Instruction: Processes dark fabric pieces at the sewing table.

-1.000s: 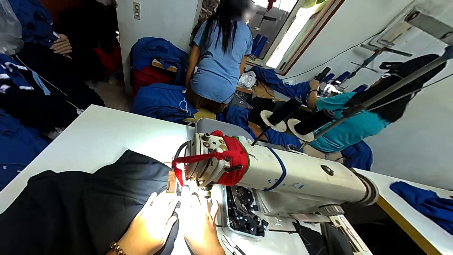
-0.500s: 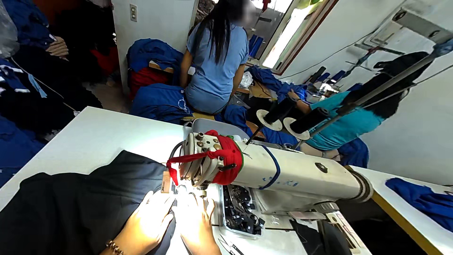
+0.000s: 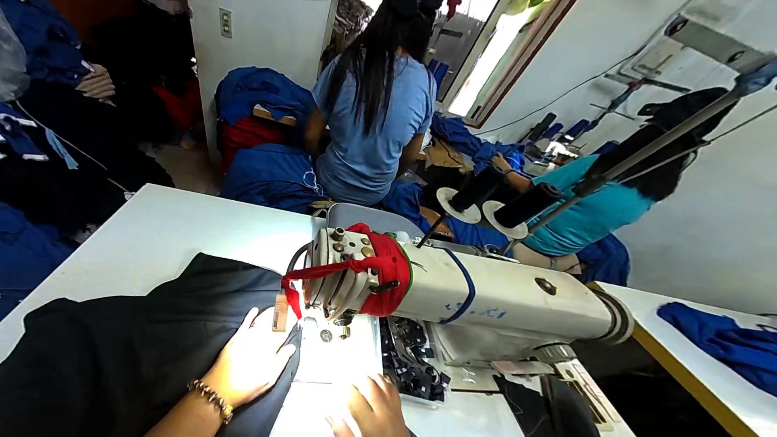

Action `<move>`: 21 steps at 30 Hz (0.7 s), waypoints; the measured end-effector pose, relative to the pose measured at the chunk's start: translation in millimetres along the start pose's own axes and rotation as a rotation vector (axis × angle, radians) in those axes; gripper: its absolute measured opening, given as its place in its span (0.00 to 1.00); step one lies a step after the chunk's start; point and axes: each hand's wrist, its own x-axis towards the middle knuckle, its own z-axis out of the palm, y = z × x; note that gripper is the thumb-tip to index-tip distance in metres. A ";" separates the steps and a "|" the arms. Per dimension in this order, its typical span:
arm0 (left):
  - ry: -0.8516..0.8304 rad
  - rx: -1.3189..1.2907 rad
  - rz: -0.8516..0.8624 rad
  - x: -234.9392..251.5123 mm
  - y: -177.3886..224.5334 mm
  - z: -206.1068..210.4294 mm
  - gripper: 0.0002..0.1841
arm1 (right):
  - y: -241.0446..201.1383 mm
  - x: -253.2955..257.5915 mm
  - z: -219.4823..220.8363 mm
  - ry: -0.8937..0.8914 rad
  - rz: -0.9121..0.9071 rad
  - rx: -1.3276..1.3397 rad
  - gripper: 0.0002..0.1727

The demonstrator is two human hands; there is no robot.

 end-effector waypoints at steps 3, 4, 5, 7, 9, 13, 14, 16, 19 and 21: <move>-0.029 -0.024 -0.059 10.7 -5.6 -6.2 0.32 | 12.9 -22.7 -22.7 -0.016 -0.002 0.105 0.19; -0.040 -0.027 -0.063 12.8 -8.0 -7.3 0.33 | 18.2 -28.2 -32.6 -0.004 0.011 0.140 0.20; -0.044 -0.034 -0.061 14.1 -10.2 -8.2 0.33 | 25.0 -32.4 -45.2 0.019 0.036 0.165 0.21; -0.027 -0.057 -0.058 12.7 -10.6 -11.7 0.33 | 48.4 -36.4 -80.1 0.102 0.079 0.125 0.23; 0.089 -0.036 -0.048 4.3 -3.0 -9.1 0.32 | 90.2 -35.1 -123.6 0.268 0.100 -0.037 0.23; 0.245 -0.071 -0.161 -23.6 36.8 -5.7 0.34 | 199.5 -1.9 -205.7 0.596 0.368 -0.260 0.29; 0.232 -0.083 -0.198 -28.6 45.0 -4.1 0.36 | 228.6 8.8 -219.5 0.596 0.477 -0.191 0.33; 0.100 -0.103 -0.281 -33.4 53.7 -4.5 0.39 | 279.8 24.0 -229.6 0.511 0.700 0.081 0.38; 0.048 -0.067 -0.351 -33.0 50.9 4.9 0.40 | 312.8 28.7 -218.6 0.357 0.791 0.578 0.32; 0.061 -0.039 -0.345 -32.9 48.2 9.9 0.39 | 318.3 15.7 -210.3 0.356 0.617 0.776 0.30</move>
